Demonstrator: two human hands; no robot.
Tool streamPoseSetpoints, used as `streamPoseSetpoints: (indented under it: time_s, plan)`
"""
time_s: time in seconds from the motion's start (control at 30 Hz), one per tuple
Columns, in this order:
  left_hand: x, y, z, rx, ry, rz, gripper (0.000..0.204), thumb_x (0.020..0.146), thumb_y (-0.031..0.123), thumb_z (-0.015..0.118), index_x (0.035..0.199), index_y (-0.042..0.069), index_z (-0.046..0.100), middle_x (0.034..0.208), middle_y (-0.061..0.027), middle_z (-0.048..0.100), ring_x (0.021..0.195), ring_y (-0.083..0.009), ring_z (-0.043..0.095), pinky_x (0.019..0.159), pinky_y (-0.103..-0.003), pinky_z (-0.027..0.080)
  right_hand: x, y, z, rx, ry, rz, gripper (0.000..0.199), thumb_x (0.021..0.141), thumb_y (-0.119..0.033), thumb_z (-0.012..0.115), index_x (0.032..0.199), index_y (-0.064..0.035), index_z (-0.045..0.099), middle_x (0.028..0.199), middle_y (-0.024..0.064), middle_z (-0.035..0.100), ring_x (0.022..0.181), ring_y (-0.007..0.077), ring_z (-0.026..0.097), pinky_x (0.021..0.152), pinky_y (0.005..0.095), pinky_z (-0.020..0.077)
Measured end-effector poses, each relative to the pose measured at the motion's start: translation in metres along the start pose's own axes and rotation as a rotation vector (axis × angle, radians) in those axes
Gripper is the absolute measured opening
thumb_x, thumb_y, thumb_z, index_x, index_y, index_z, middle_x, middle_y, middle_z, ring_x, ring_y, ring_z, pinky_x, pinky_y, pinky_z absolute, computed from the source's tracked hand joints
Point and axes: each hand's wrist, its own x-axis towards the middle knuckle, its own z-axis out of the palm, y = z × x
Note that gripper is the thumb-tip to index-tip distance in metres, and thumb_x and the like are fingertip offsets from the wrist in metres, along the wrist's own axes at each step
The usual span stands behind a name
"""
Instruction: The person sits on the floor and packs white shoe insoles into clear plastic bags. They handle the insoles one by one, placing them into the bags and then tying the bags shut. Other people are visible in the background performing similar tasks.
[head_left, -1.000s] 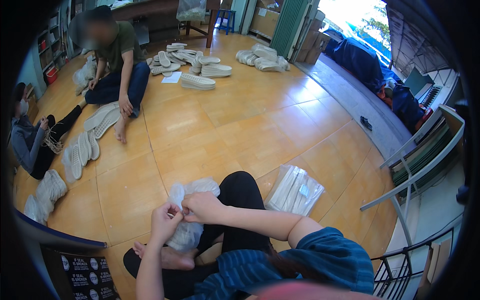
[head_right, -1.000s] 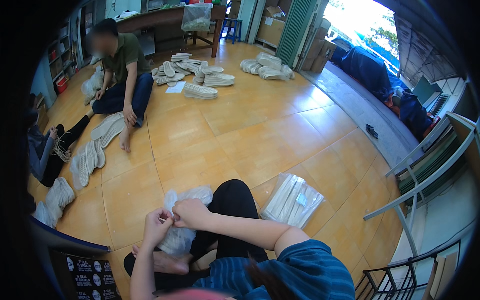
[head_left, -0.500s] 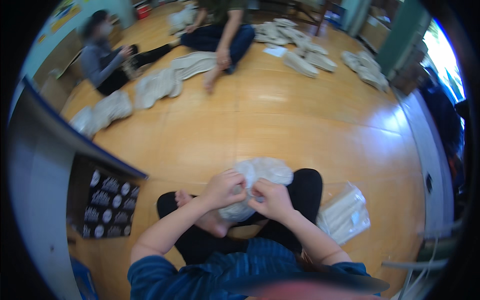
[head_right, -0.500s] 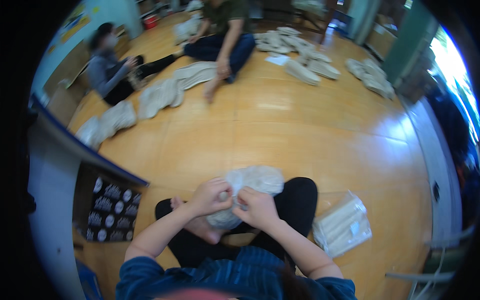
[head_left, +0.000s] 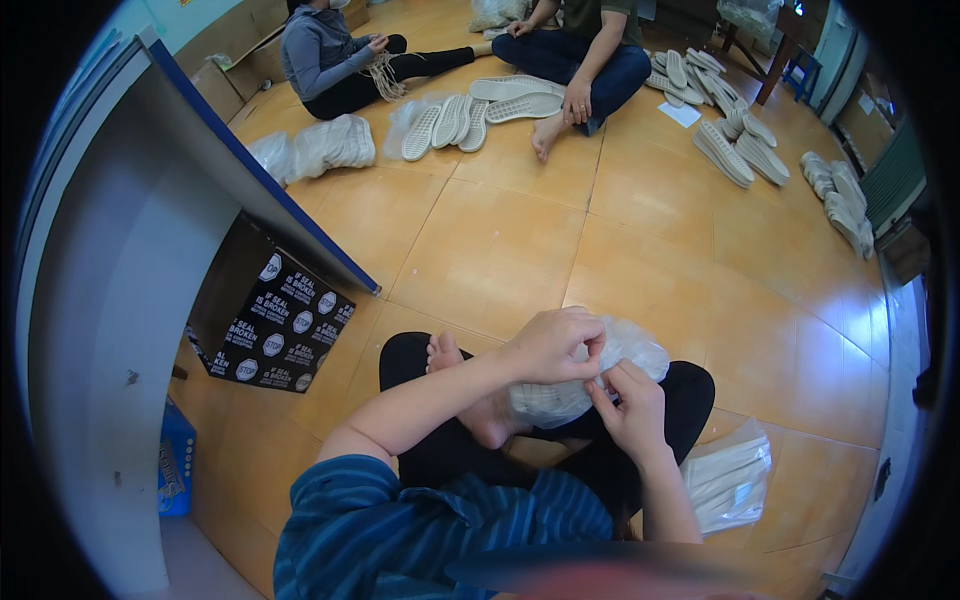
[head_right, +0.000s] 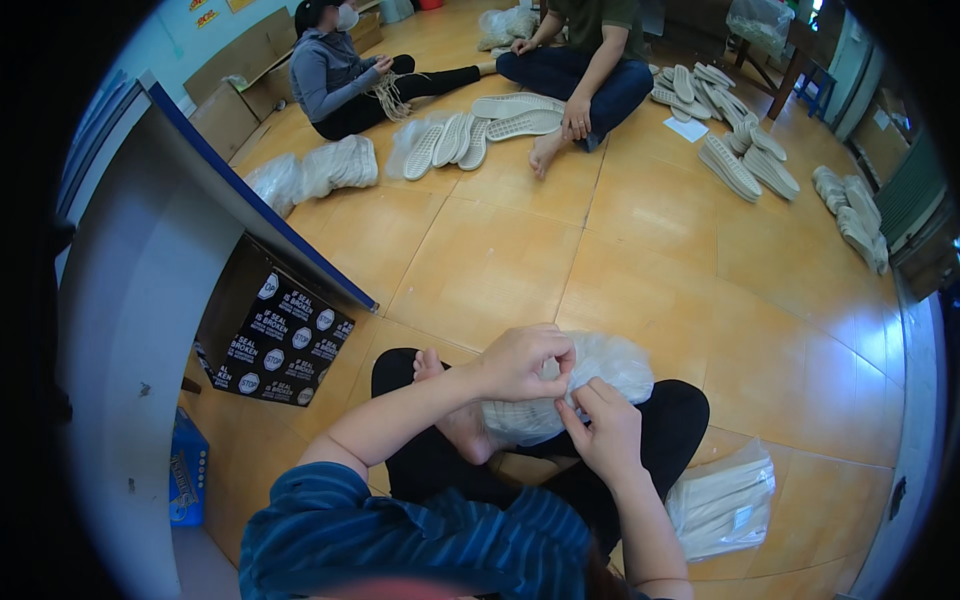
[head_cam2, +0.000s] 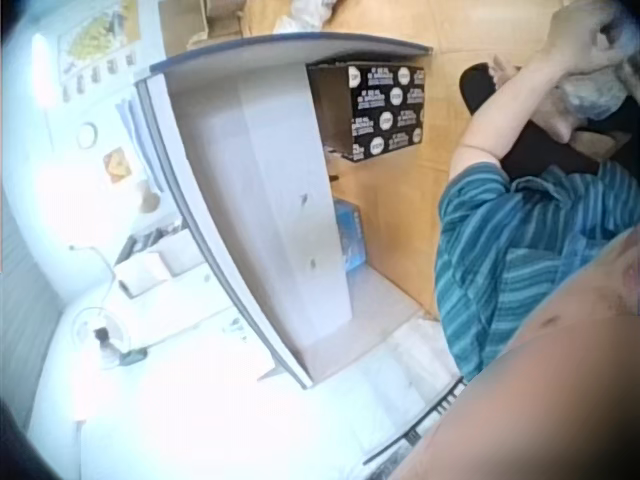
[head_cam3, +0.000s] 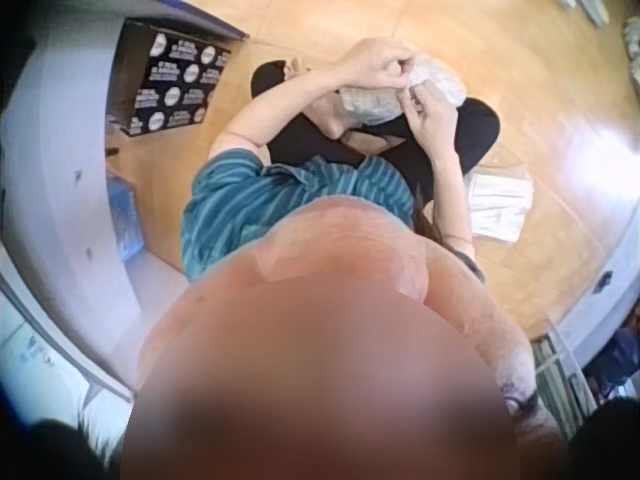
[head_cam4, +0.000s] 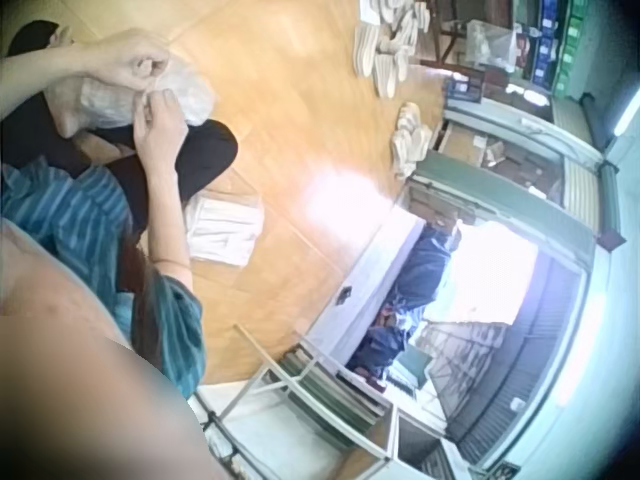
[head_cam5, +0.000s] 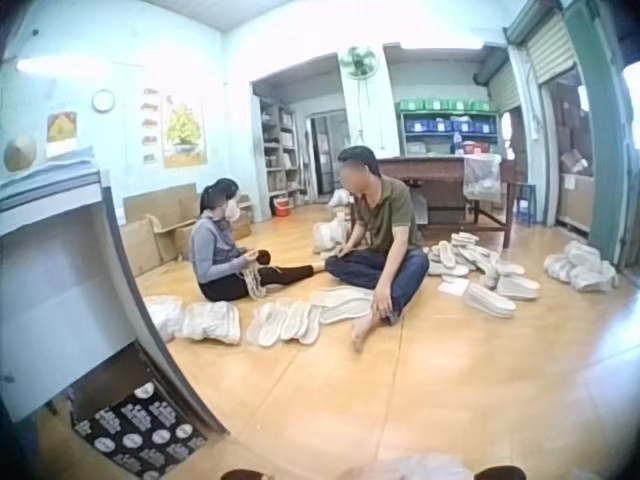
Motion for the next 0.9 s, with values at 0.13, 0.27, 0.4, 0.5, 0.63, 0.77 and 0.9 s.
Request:
streamPoseSetpoints:
  time_s: [0.13, 0.27, 0.4, 0.5, 0.63, 0.77, 0.9]
  plan:
    - [-0.015, -0.026, 0.007, -0.135, 0.013, -0.221, 0.017, 0.073, 0.02, 0.07, 0.075, 0.006, 0.061, 0.07, -0.008, 0.062, 0.063, -0.0215, 0.06, 0.059, -0.034, 0.048, -0.033, 0.003, 0.008, 0.031, 0.169, -0.242, 0.017, 0.075, -0.012, 0.08, 0.077, -0.0054, 0.064, 0.073, 0.0064, 0.057, 0.059, 0.0238, 0.056, 0.053, 0.0337, 0.046]
    - [-0.022, -0.042, 0.018, -0.329, -0.079, -0.339, 0.014, 0.076, 0.019, 0.069, 0.078, 0.007, 0.063, 0.072, -0.0065, 0.063, 0.064, -0.0167, 0.058, 0.059, -0.031, 0.047, -0.061, 0.004, 0.012, 0.069, 0.26, -0.341, 0.019, 0.069, -0.006, 0.083, 0.082, -0.0047, 0.068, 0.077, 0.0045, 0.06, 0.061, 0.02, 0.059, 0.051, 0.0305, 0.0481]
    - [-0.019, -0.037, 0.006, -0.165, 0.004, -0.305, 0.017, 0.082, 0.022, 0.071, 0.084, 0.006, 0.064, 0.079, -0.0009, 0.063, 0.073, -0.0106, 0.056, 0.067, -0.027, 0.046, -0.057, -0.006, -0.004, 0.144, 0.235, -0.368, 0.018, 0.071, -0.007, 0.081, 0.082, -0.0051, 0.067, 0.076, 0.0058, 0.059, 0.063, 0.0192, 0.06, 0.055, 0.031, 0.0501]
    - [-0.019, -0.026, -0.007, -0.333, -0.16, -0.427, 0.018, 0.086, 0.022, 0.072, 0.089, 0.006, 0.065, 0.088, 0.0012, 0.064, 0.082, -0.0078, 0.056, 0.076, -0.026, 0.045, -0.03, -0.008, -0.017, 0.168, 0.108, 0.14, 0.021, 0.076, -0.012, 0.078, 0.074, -0.0053, 0.058, 0.069, 0.0063, 0.053, 0.062, 0.0221, 0.057, 0.055, 0.0336, 0.0475]
    - [-0.02, -0.013, -0.01, -0.31, -0.297, -0.403, 0.02, 0.083, 0.023, 0.076, 0.088, 0.006, 0.067, 0.085, 0.0025, 0.065, 0.08, -0.0073, 0.056, 0.074, -0.025, 0.045, -0.006, -0.009, 0.007, 0.09, 0.022, 0.14, 0.025, 0.079, -0.015, 0.075, 0.073, -0.0061, 0.053, 0.067, 0.0061, 0.051, 0.061, 0.0234, 0.054, 0.054, 0.0355, 0.0443]
    - [-0.018, -0.005, -0.011, -0.319, -0.197, -0.307, 0.02, 0.082, 0.022, 0.078, 0.087, 0.006, 0.067, 0.078, 0.0033, 0.064, 0.078, -0.0071, 0.056, 0.07, -0.024, 0.044, -0.018, 0.001, 0.016, 0.138, 0.138, -0.021, 0.025, 0.077, -0.014, 0.078, 0.07, -0.0072, 0.056, 0.066, 0.0053, 0.053, 0.059, 0.0216, 0.055, 0.052, 0.0333, 0.0437]
    - [-0.015, -0.009, 0.001, -0.379, -0.226, -0.385, 0.015, 0.086, 0.017, 0.074, 0.089, 0.005, 0.066, 0.085, 0.0025, 0.065, 0.079, -0.006, 0.056, 0.068, -0.023, 0.044, -0.039, 0.008, 0.014, 0.108, 0.302, -0.112, 0.025, 0.071, -0.009, 0.083, 0.066, -0.0066, 0.059, 0.062, 0.0037, 0.054, 0.053, 0.0201, 0.052, 0.047, 0.0302, 0.0409]
